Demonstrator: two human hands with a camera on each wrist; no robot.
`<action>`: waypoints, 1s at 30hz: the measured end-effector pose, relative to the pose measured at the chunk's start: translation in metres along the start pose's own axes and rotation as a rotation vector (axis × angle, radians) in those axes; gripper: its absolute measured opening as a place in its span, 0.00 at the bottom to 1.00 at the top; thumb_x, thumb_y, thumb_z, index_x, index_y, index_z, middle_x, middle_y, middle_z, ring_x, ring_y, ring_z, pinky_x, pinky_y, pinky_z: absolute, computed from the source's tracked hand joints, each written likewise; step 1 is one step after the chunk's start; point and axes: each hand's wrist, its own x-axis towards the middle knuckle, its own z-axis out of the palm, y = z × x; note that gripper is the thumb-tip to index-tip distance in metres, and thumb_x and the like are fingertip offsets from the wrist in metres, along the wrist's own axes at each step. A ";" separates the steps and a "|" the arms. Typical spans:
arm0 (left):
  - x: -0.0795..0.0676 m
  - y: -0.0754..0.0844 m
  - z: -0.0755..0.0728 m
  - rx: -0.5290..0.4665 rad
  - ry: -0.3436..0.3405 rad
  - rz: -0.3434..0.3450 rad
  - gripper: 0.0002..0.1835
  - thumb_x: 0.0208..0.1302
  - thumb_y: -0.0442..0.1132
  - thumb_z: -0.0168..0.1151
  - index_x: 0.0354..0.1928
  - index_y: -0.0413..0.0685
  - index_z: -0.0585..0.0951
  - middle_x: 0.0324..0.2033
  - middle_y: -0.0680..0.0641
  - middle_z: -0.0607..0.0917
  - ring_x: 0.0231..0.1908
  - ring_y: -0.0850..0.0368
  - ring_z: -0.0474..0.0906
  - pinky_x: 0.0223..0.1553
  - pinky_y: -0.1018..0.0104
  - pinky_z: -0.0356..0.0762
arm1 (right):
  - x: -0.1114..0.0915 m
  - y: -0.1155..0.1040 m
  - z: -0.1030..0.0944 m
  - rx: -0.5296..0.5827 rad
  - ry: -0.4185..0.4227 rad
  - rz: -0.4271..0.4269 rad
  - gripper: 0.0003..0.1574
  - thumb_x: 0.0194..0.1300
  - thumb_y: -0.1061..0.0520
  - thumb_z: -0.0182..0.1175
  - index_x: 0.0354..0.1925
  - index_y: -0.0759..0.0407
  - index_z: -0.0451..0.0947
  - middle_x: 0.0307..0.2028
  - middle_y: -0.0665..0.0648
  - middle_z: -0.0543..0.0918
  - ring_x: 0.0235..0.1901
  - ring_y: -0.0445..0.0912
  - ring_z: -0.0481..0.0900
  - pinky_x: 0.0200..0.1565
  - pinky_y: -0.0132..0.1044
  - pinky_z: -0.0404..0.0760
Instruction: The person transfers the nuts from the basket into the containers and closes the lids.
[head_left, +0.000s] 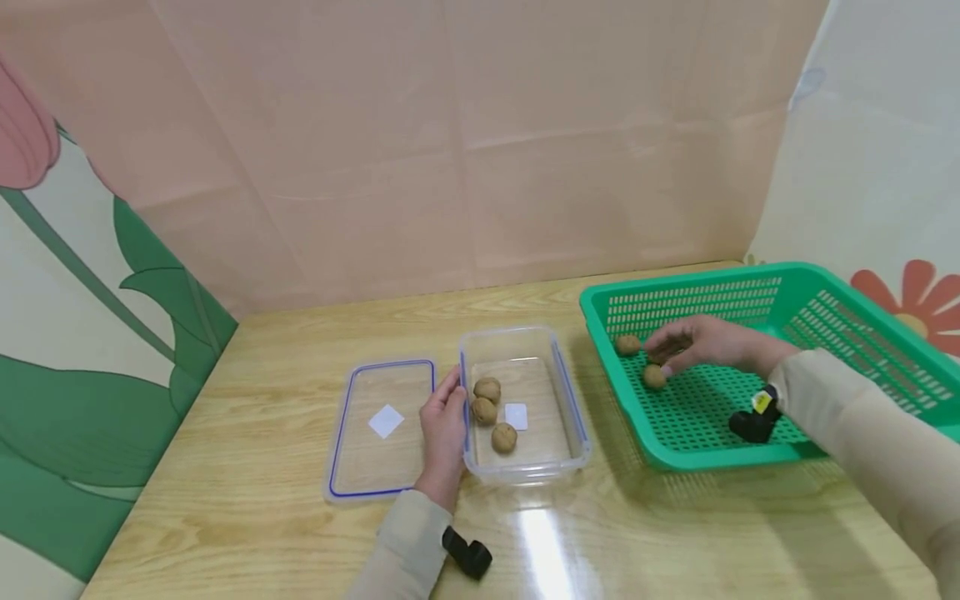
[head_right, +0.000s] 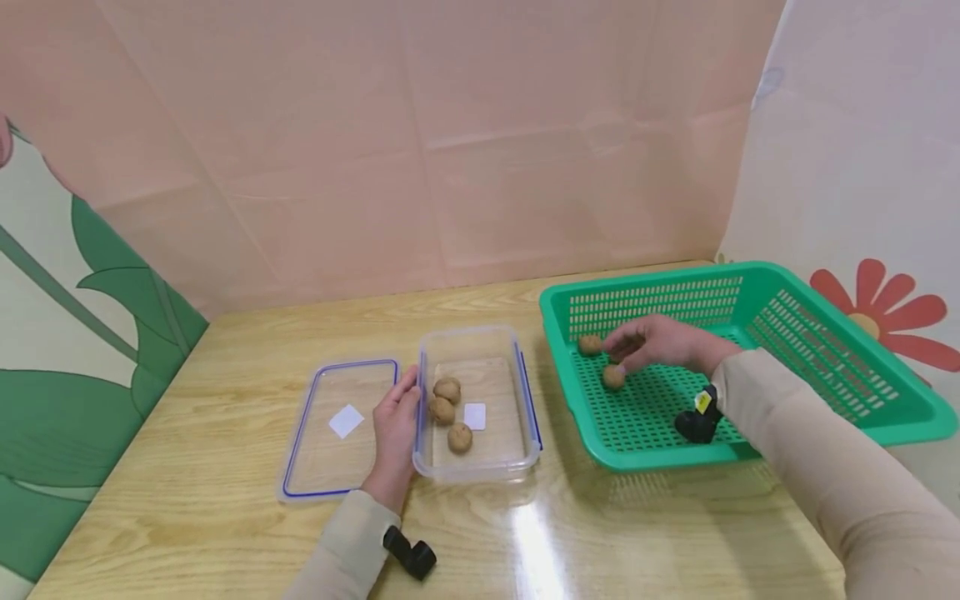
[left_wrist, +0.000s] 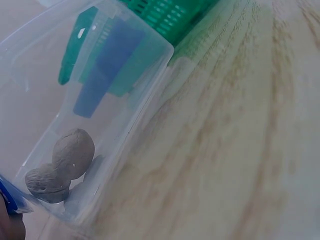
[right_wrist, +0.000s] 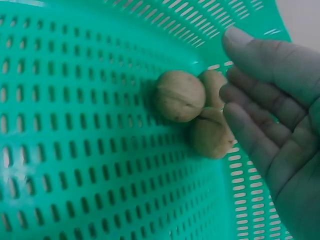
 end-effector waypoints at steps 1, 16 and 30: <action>0.000 0.000 0.000 0.000 -0.001 0.000 0.19 0.64 0.31 0.50 0.57 0.42 0.74 0.59 0.43 0.74 0.63 0.50 0.66 0.64 0.60 0.65 | 0.001 0.001 0.000 -0.002 -0.008 -0.004 0.35 0.52 0.58 0.67 0.56 0.72 0.69 0.54 0.70 0.75 0.53 0.59 0.74 0.48 0.38 0.81; 0.001 -0.004 -0.001 0.044 -0.005 0.001 0.20 0.64 0.31 0.50 0.58 0.42 0.73 0.60 0.44 0.73 0.63 0.49 0.64 0.65 0.59 0.63 | 0.012 0.011 0.013 -0.192 -0.017 -0.104 0.26 0.47 0.62 0.70 0.47 0.66 0.78 0.50 0.68 0.78 0.48 0.57 0.76 0.44 0.38 0.82; -0.001 -0.003 -0.002 0.016 -0.003 0.000 0.20 0.64 0.31 0.50 0.58 0.40 0.73 0.60 0.43 0.72 0.64 0.49 0.63 0.65 0.59 0.62 | 0.020 0.014 0.021 -0.327 -0.023 -0.157 0.23 0.45 0.64 0.70 0.44 0.60 0.81 0.44 0.60 0.83 0.42 0.48 0.78 0.40 0.36 0.82</action>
